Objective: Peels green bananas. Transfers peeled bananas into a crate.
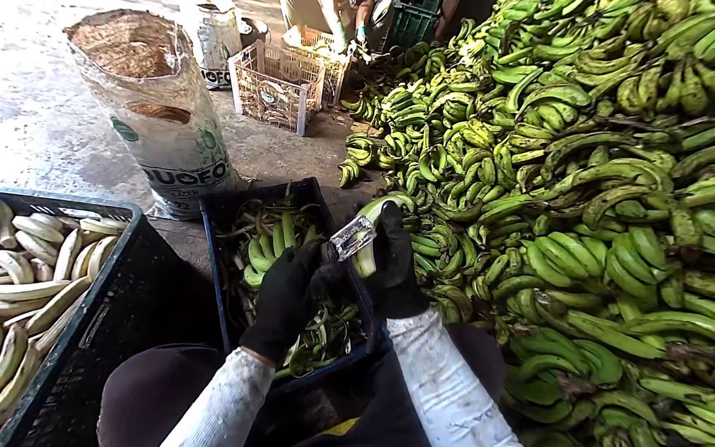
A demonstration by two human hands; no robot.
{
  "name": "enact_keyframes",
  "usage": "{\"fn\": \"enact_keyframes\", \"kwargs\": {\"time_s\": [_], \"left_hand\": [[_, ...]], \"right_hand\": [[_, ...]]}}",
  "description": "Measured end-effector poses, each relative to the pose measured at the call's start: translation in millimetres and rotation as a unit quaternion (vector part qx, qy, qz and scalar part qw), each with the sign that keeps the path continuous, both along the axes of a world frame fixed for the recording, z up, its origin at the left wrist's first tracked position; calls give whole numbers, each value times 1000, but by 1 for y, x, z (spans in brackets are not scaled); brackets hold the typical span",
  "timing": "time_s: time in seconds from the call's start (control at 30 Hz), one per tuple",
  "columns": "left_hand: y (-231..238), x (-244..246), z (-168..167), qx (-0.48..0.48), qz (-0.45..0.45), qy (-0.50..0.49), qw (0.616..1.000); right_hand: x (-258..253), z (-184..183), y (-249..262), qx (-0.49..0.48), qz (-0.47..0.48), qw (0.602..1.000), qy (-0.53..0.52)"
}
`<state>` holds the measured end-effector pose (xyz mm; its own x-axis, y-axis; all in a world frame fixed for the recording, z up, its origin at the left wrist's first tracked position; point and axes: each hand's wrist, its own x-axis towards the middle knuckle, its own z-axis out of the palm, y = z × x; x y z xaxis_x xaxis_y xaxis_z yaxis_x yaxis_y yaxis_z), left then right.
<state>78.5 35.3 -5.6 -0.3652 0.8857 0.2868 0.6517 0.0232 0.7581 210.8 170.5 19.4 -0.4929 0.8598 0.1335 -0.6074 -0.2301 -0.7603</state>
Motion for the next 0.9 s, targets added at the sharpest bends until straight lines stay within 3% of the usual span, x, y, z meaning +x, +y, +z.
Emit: {"fn": "enact_keyframes", "kwargs": {"time_s": [0.13, 0.23, 0.4, 0.5, 0.6, 0.77, 0.83, 0.9], "left_hand": [[-4, 17, 1, 79, 34, 81, 993], [-6, 21, 7, 69, 47, 106, 991], [0, 0, 6, 28, 28, 107, 993], [-3, 1, 3, 22, 35, 174, 984], [-2, 4, 4, -22, 42, 154, 987], [4, -29, 13, -139, 70, 37, 987], [5, -37, 12, -172, 90, -8, 981], [4, -38, 11, -176, 93, -46, 979]], "right_hand": [[-8, 2, 7, -17, -45, 991, 128], [-6, 0, 11, -57, -38, 985, 160], [15, -8, 1, 10, 69, 998, 3], [16, 0, 2, -48, -10, 989, -143], [15, -2, -1, 16, -9, 957, -288], [13, 1, -19, 200, 159, 896, -364], [12, -3, -20, 184, 190, 892, -366], [13, -15, -19, 85, 169, 929, -319]]}}
